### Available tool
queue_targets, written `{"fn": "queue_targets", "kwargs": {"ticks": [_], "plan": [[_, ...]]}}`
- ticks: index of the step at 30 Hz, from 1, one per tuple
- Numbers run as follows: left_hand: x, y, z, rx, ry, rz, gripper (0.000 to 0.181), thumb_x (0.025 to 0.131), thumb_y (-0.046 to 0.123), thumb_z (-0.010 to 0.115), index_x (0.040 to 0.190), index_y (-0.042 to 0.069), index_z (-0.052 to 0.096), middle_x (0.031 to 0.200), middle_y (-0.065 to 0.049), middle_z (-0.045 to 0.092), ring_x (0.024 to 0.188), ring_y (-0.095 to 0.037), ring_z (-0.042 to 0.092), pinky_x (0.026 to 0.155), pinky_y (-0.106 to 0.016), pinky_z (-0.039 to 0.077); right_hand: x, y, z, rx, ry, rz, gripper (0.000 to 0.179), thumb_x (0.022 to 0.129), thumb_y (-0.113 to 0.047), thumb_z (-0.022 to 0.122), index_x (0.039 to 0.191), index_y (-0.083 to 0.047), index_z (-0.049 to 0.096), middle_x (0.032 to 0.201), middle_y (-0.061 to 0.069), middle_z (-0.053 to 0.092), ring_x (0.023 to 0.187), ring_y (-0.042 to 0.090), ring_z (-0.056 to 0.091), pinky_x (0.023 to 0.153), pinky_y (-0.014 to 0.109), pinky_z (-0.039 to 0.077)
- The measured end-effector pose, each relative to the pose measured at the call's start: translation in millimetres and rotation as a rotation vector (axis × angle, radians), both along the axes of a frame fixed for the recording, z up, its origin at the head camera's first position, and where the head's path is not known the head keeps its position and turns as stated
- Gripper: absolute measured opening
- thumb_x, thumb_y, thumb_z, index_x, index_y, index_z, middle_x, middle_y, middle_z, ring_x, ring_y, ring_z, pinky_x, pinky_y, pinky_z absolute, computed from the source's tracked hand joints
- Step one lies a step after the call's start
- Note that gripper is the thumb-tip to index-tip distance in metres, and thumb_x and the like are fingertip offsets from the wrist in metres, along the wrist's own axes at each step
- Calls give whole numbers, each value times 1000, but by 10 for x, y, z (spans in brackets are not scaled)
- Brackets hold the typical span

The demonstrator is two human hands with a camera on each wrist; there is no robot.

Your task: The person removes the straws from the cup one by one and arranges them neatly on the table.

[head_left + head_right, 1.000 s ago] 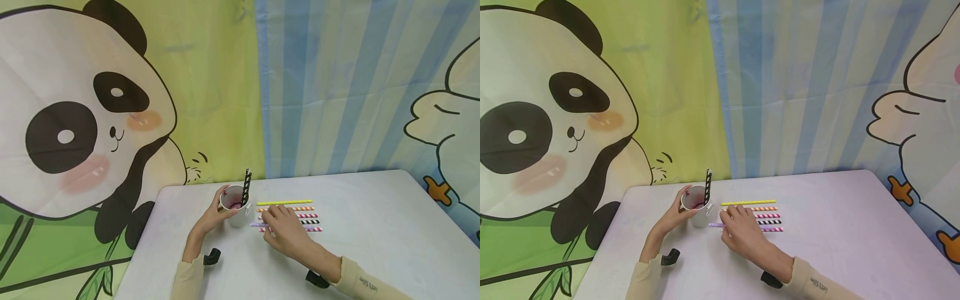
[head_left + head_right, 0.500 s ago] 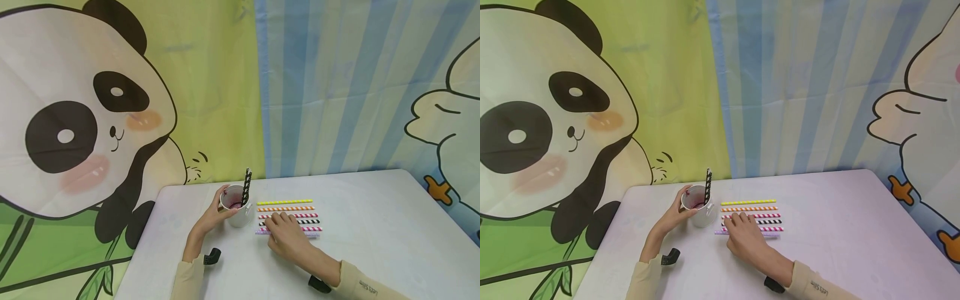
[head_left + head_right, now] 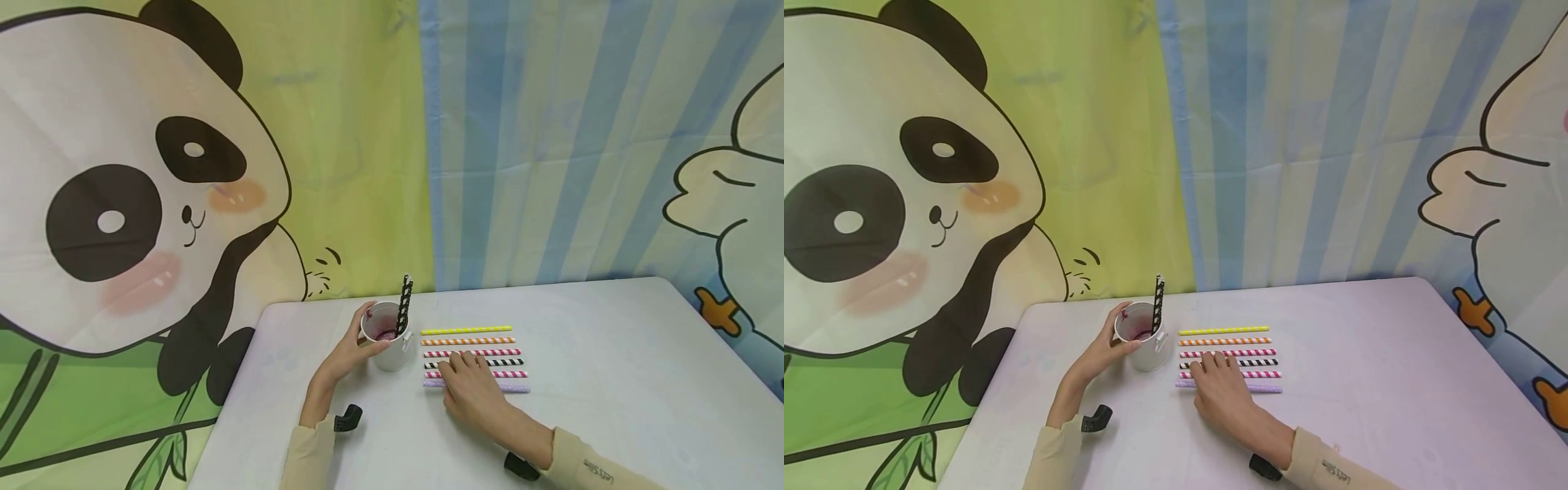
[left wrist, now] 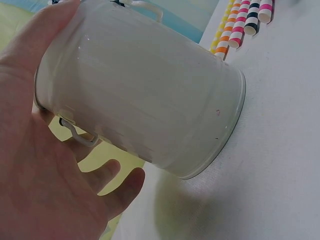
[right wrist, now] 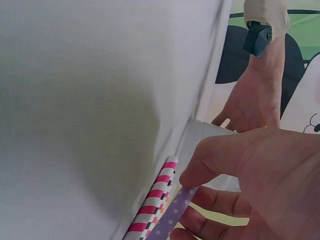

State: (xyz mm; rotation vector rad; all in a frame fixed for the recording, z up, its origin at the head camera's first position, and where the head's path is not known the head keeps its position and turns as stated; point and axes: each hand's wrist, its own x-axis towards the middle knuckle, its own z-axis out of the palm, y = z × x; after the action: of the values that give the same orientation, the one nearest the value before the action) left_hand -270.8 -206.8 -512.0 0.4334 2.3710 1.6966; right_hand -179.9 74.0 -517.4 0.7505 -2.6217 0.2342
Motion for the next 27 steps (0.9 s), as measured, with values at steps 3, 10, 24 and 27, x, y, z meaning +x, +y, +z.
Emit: {"fn": "queue_targets", "kwargs": {"ticks": [3, 10, 24, 27], "plan": [[0, 0, -4, -4, -6, 5, 93, 87, 35, 78, 158, 37, 19, 160, -3, 28, 150, -38, 25, 118, -68, 22, -4, 4, -30, -1, 21, -5, 22, 72, -9, 71, 88, -12, 56, 82, 4, 50, 80, 25, 46, 72, 39, 38], [-7, -7, -18, -4, 3, 6, 91, 88, 34, 77, 158, 38, 19, 159, -2, 30, 151, -34, 26, 119, -65, 23, 0, 17, -78, 11, 15, -34, 20, 73, -8, 73, 85, -11, 57, 84, 4, 51, 81, 24, 46, 71, 38, 38], [3, 5, -10, -2, -10, 9, 90, 88, 33, 78, 157, 40, 20, 160, -3, 28, 151, -36, 23, 119, -67, 20, 5, 16, -89, 49, -75, -80, 17, 79, -10, 76, 86, -10, 60, 86, 5, 53, 85, 26, 49, 74, 40, 40], [6, 6, -5, -3, -9, 4, 89, 89, 32, 77, 156, 41, 19, 161, -3, 26, 152, -38, 23, 119, -68, 20, 7, 18, -86, 45, -80, -79, 18, 78, -10, 76, 86, -10, 60, 86, 5, 54, 85, 26, 49, 75, 40, 41]]}}
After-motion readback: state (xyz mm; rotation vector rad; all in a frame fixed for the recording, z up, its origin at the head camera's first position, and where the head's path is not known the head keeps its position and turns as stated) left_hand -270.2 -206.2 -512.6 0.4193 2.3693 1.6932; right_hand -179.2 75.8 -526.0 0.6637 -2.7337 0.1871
